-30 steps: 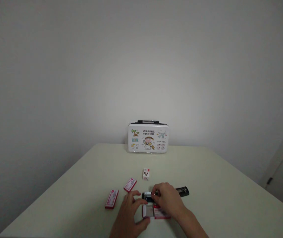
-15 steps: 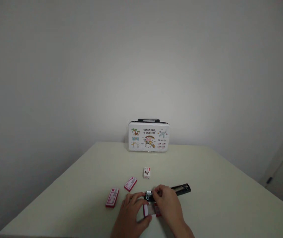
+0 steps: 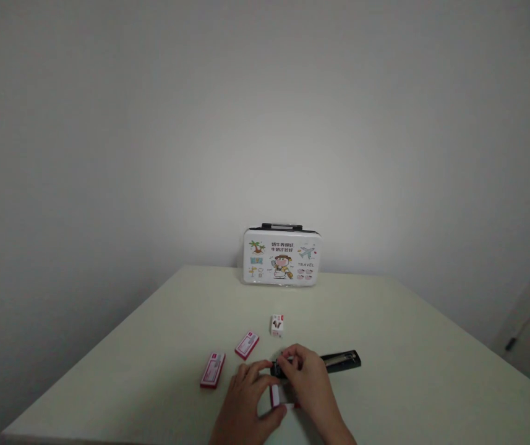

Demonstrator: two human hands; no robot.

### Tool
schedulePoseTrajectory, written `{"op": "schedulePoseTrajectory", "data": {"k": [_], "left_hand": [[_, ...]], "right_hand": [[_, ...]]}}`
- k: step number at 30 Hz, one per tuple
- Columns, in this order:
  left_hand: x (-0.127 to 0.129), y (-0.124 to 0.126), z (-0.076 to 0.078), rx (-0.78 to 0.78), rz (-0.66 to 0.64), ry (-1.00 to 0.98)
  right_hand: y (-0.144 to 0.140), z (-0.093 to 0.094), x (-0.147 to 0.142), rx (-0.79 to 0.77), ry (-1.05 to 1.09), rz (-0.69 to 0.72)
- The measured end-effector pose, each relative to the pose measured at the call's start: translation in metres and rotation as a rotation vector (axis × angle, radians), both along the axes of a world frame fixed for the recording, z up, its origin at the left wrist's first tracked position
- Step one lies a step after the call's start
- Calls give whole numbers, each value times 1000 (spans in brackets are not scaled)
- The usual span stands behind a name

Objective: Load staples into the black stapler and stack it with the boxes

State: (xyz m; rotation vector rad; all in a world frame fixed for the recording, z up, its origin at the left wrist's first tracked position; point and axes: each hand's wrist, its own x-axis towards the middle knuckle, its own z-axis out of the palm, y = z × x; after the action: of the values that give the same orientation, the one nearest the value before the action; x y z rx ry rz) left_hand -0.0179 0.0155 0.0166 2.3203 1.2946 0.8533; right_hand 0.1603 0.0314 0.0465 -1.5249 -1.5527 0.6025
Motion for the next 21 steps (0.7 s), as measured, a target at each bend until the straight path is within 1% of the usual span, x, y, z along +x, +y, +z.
{"op": "schedulePoseTrajectory", "data": {"k": [2,4,6,8,10,13,15,19,21], "left_hand": [[1,0,1,-4,15,-14],[2,-1,2,-27,23,-8],[3,-1,2,-51,16,14],[3,0,2,-55,5,30],[3,0,1,-48,-4,23],[2,-1,0,-51,-7,-4],[2,-1,2,-52,-4,-7],[2,-2,5,-47,1,1],[2,-2,6,-54,-1,-10]], "right_hand": [[-8,14,0,6,-88,55],[-16,23,2,-34,-209,159],[-23,26,7,-77,-334,260],[-28,24,13,-99,-412,316],[-31,19,18,-116,-441,328],[-33,15,24,-137,-461,290],[-33,13,24,-123,-443,275],[-32,9,20,-88,-390,309],[-31,5,19,-93,-393,298]]}}
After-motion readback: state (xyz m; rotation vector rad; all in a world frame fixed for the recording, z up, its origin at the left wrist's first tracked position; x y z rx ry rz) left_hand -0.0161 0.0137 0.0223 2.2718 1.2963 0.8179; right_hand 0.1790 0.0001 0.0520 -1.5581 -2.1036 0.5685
